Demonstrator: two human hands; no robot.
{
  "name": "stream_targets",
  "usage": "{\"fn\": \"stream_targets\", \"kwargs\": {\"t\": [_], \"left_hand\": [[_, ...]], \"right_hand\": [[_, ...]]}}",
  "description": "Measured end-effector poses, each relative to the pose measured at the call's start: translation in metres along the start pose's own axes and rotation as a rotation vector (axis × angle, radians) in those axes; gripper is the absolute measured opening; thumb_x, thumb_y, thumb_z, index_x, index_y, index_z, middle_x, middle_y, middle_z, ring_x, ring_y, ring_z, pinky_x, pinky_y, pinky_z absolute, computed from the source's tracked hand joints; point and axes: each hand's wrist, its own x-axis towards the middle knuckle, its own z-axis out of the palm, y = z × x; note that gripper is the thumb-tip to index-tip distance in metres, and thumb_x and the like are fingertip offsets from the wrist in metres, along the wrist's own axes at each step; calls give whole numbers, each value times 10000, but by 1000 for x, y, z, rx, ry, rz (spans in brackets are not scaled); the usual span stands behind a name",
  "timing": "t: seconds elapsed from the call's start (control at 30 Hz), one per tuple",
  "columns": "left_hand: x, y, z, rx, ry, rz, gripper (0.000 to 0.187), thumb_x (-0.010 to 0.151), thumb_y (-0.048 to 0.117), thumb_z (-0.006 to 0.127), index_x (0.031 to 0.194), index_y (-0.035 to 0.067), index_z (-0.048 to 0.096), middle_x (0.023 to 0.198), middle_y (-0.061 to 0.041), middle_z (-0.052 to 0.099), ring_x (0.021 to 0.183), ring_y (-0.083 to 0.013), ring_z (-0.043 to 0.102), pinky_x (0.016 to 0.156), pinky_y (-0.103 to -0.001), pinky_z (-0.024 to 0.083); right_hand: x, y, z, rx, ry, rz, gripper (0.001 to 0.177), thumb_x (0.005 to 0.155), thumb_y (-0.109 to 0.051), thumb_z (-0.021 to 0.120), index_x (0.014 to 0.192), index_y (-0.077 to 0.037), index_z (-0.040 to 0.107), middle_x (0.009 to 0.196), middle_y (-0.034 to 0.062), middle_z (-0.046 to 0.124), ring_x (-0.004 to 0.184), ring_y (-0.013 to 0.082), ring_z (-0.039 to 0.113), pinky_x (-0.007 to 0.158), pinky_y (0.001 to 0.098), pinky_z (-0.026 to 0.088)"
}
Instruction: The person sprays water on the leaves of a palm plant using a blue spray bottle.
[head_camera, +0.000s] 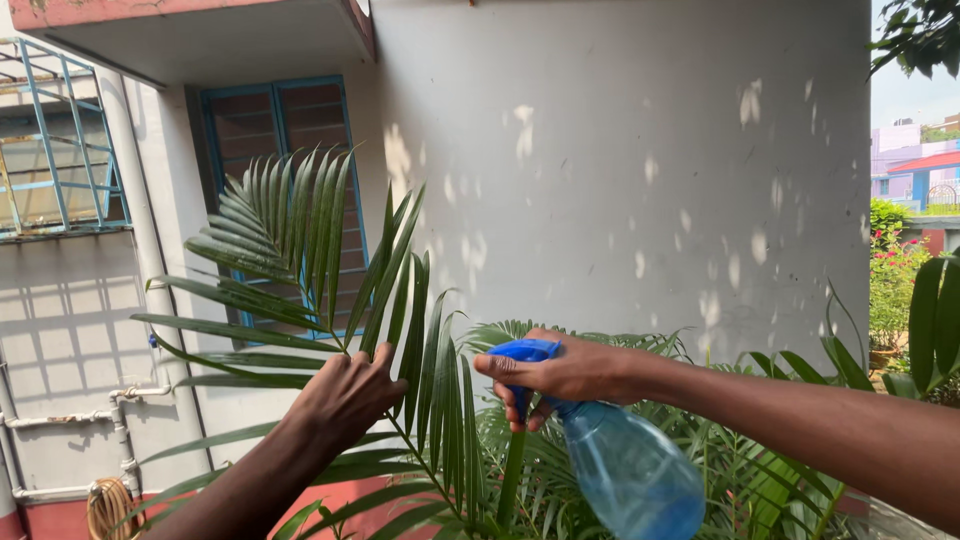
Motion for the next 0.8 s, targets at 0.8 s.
{"fn": "stream_targets", "kwargs": {"t": [0.8], "left_hand": [[-8, -6, -14, -128, -367, -130, 404, 881, 84, 682, 1246, 150, 521, 1310, -176, 519, 936, -253, 709, 667, -370, 587]], "right_hand": [[-47, -10, 4, -24, 239, 44, 747, 893, -717, 387, 623, -78, 664, 619, 66, 708, 592, 145, 698, 445, 331, 515]]}}
